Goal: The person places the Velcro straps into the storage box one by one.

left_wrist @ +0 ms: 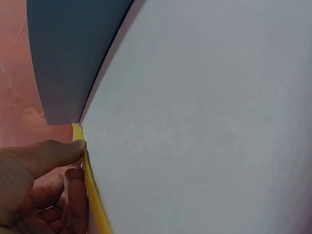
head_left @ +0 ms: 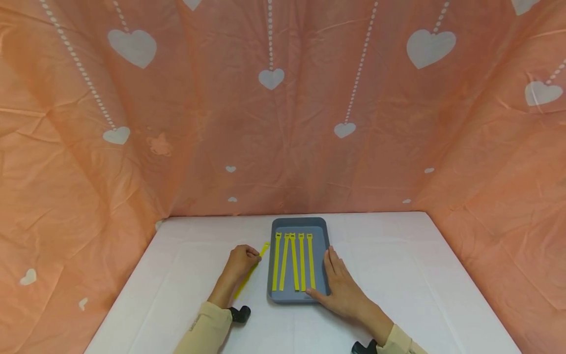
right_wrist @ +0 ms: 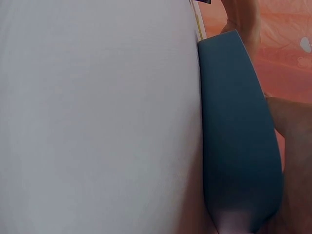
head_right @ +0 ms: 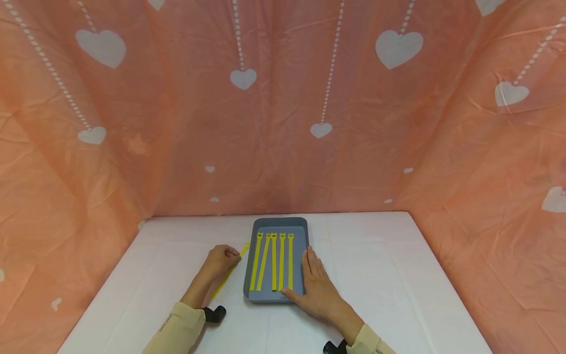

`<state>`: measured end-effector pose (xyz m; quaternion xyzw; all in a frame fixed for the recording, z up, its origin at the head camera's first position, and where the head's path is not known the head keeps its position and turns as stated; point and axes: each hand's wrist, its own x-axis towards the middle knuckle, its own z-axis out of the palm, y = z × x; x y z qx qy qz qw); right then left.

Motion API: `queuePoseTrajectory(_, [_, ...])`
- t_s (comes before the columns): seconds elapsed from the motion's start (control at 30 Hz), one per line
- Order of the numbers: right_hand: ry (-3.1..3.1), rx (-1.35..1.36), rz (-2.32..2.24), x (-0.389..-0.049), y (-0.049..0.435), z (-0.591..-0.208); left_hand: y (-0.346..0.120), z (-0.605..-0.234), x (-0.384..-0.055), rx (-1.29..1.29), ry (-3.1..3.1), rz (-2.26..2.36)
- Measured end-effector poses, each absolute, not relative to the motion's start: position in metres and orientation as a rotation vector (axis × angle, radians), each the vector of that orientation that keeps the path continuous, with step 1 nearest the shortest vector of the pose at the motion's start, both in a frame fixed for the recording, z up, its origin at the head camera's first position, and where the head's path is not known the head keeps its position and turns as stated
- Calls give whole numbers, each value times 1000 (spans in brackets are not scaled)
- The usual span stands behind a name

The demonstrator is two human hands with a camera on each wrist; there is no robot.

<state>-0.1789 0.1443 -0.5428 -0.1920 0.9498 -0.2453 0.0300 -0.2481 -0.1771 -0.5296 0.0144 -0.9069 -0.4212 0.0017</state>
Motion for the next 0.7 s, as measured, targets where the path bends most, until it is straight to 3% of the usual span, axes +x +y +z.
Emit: queuePoseTrajectory(0.7, [2927, -592, -759, -179, 144, -542, -182, -535, -248, 19, -2795, -1308])
